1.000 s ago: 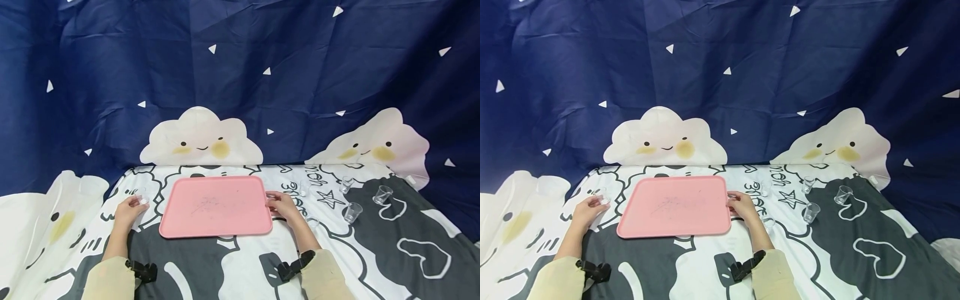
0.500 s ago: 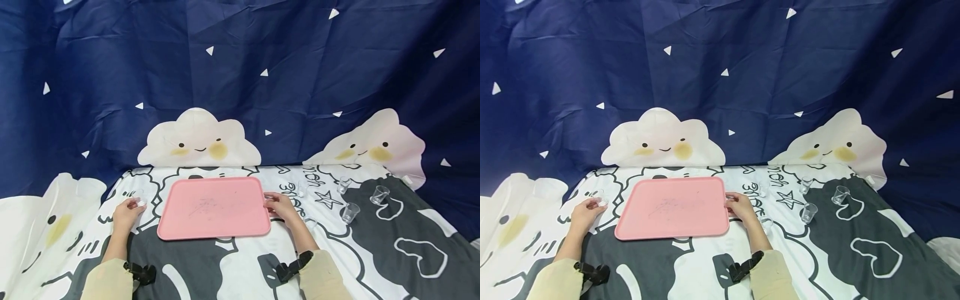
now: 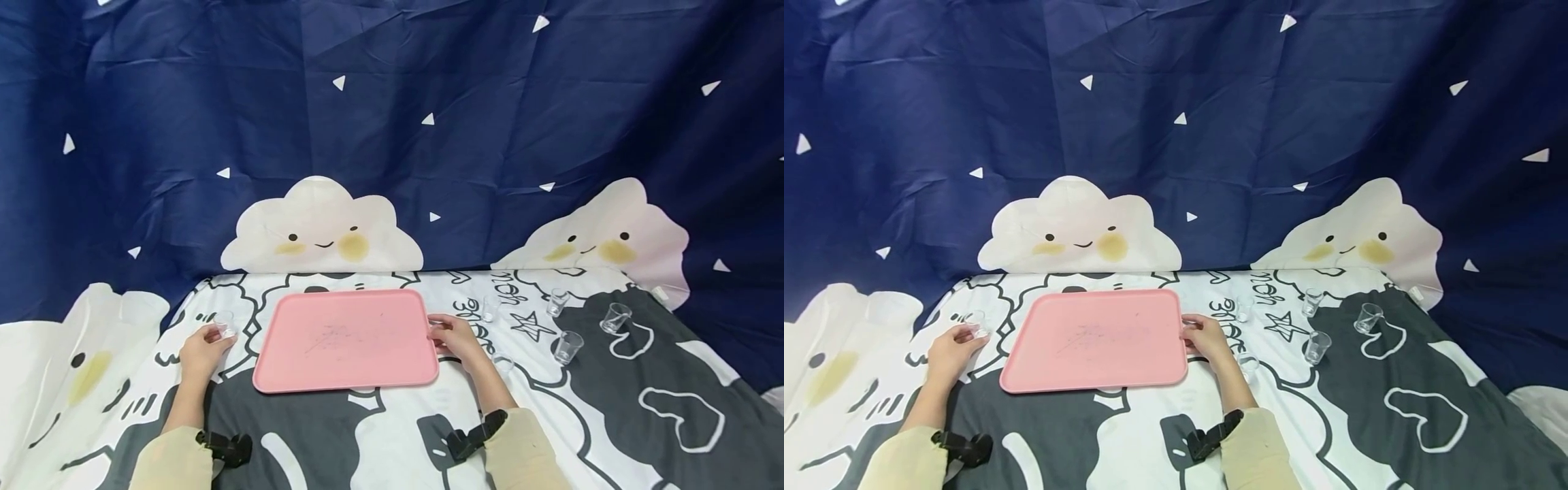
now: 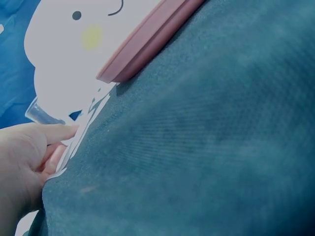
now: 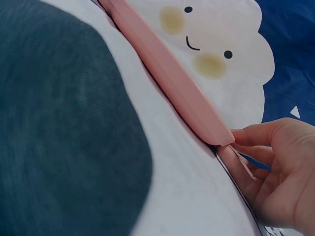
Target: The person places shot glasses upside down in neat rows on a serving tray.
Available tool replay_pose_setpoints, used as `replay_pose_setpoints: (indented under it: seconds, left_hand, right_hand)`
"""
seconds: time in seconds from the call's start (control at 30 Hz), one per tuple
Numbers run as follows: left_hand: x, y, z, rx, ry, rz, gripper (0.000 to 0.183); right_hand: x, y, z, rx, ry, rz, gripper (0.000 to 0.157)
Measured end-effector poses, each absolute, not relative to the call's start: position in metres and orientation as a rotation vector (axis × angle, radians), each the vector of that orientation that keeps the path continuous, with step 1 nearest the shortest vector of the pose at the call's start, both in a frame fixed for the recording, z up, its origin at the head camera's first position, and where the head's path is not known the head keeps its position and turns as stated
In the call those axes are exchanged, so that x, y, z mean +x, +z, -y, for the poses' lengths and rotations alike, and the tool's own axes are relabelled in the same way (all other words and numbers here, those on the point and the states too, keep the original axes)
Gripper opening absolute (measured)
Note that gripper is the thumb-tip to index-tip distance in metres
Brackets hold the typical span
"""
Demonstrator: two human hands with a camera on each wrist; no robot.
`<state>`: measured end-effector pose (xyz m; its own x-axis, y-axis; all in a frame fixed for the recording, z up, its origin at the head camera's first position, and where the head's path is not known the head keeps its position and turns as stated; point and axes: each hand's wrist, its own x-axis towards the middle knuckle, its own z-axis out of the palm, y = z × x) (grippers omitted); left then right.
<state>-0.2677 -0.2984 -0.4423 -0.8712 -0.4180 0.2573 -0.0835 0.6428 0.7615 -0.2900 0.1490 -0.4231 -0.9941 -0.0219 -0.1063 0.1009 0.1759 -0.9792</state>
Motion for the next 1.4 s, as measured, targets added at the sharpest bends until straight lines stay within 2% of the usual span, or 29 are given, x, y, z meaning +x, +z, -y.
replay_pose_setpoints:
  seconds: [0.57, 0.9, 1.4]
  left_hand:
    - [-0.264, -0.435, 0.299, 0.314, -1.230, 2.342, 0.037]
    - [-0.268, -0.418, 0.286, 0.228, -1.269, 2.336, 0.039]
    - [-0.271, -0.393, 0.262, -0.097, -1.213, 2.417, 0.039]
  right_hand:
    - [-0.291, -0.427, -0.142, 0.084, -1.946, -2.341, 0.044]
    - [-0.291, -0.427, -0.145, 0.100, -1.932, -2.363, 0.043]
    - [-0.288, -0.424, -0.148, 0.112, -1.938, -2.377, 0.042]
